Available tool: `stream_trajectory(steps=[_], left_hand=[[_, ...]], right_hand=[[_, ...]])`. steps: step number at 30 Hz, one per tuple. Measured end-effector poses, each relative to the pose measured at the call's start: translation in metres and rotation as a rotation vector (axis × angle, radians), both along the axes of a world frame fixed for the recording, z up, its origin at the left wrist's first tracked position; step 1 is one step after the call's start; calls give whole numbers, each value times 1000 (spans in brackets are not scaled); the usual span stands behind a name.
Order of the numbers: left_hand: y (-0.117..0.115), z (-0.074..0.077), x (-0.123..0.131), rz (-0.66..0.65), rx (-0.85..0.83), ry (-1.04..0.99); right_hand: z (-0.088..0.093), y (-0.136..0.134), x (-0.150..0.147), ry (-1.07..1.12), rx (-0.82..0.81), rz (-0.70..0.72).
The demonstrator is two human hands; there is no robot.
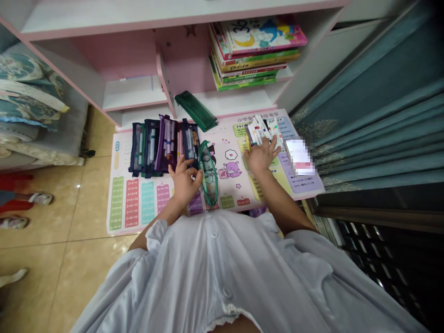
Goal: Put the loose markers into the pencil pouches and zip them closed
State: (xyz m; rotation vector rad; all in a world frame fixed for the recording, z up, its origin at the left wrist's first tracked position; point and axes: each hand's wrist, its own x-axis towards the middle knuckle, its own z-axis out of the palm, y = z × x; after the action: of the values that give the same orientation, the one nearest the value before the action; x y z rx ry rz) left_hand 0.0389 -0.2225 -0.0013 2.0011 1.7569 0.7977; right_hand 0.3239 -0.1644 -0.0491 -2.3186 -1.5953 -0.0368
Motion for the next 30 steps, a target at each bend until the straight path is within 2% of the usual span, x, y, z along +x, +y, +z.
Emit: stream_trajectory(steps=[3,6,9,12,14,19,27,30], left_hand=[[0,1,0,7,-8,4],[0,1,1,10,-14,7],[0,1,1,6,-12,10],[0,1,1,7,-10,17],[0,1,0,7,-7,21],[-2,0,-1,16,-3,19],[-2,2,0,12,-5,9],[-2,2,0,17,10,-1]], right_hand=[[10,-3,-7,34,11,26],[30,-18,-26,101,105,70],[51,-39,-54,212,172,244],[61,-58,-83,332,157,440],[62,-65,-99,366,139,489],[59,-68,-122,343,10,487],[53,-67,-131,267,-168,526],[49,-66,-129,281,-115,538]])
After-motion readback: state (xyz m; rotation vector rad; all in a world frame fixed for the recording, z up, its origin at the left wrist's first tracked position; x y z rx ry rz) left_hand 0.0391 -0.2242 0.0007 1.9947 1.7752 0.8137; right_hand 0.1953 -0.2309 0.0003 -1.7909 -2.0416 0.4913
